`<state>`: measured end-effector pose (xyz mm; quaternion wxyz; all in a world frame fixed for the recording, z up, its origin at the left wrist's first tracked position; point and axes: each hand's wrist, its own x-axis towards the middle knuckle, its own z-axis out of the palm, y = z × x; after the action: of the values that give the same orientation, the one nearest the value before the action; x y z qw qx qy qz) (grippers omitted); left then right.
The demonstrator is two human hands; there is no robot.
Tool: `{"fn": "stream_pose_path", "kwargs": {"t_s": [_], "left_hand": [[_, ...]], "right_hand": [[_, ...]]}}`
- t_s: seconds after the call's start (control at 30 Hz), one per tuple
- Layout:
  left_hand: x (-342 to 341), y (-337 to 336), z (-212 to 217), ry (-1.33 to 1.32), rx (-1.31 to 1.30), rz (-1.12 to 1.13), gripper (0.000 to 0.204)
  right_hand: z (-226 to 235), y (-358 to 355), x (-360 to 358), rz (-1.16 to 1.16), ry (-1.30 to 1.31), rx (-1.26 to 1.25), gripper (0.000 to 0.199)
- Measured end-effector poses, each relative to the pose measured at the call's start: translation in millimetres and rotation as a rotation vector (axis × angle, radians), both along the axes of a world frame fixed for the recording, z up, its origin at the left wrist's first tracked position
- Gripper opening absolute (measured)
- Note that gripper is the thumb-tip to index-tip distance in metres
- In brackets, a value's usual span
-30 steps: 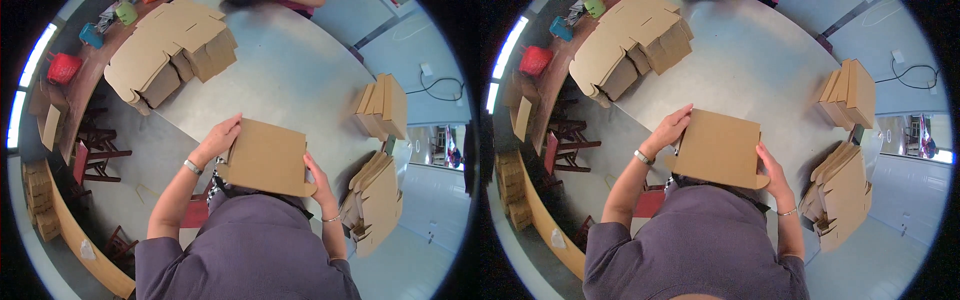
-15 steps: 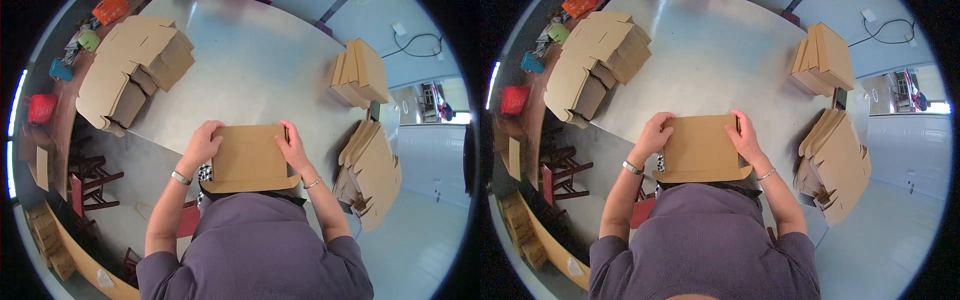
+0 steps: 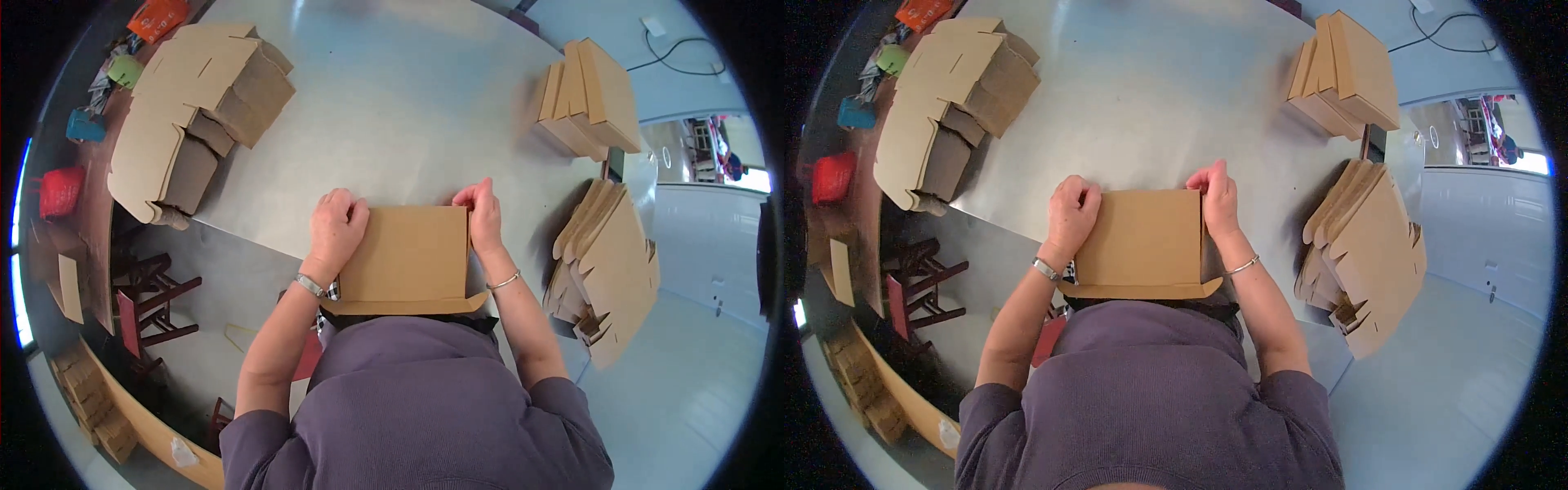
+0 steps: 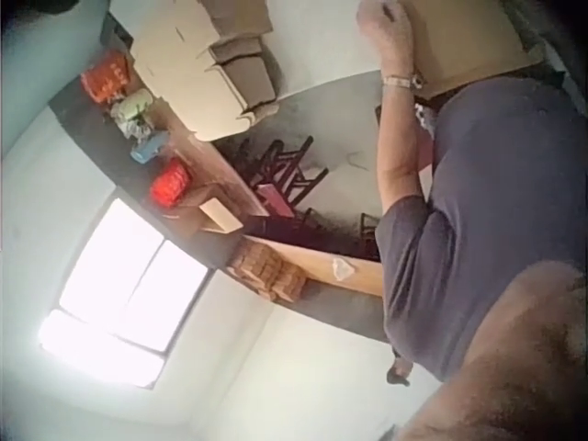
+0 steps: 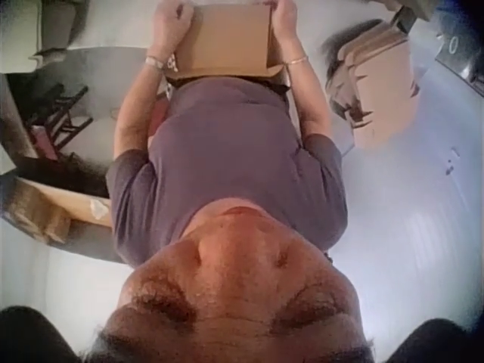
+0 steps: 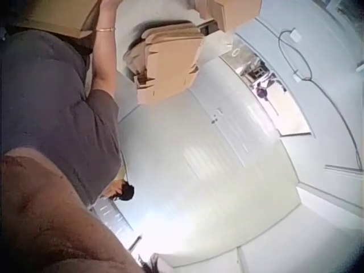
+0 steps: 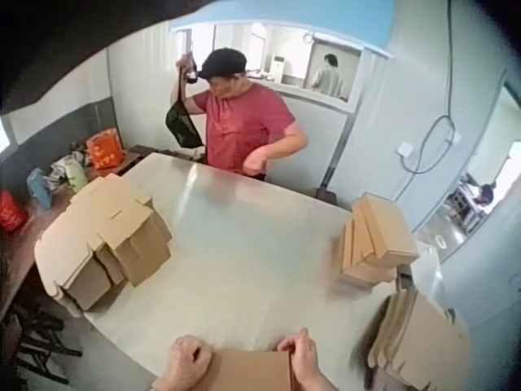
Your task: Folding and assembling cardboard boxes at a workstation.
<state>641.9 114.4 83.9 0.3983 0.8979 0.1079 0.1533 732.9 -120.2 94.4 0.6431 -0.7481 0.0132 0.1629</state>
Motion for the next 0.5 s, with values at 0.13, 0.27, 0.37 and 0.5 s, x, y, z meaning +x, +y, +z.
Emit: {"fn": "stream_pose_path", "kwargs": {"t_s": [0.13,0.27,0.37,0.5], "left_hand": [[5,0,0,0.022,-0.024,-0.016,0.023],[7,0,-1,-0.001,-0.021,-0.023,0.023],[8,0,0,0.005,-0.025,-0.022,0.024],[13,-3,1,-0.028,0.076,-0.042,0.024]], "right_hand": [[-16,-10,12,0.011,-0.07,-0.093,0.072],[-14,-3,10,-0.008,-0.082,-0.12,0.07],[-15,-1,9,-0.039,-0.088,-0.149,0.061],[-15,0,16,-0.008,-0.173,-0.36,0.051]]}}
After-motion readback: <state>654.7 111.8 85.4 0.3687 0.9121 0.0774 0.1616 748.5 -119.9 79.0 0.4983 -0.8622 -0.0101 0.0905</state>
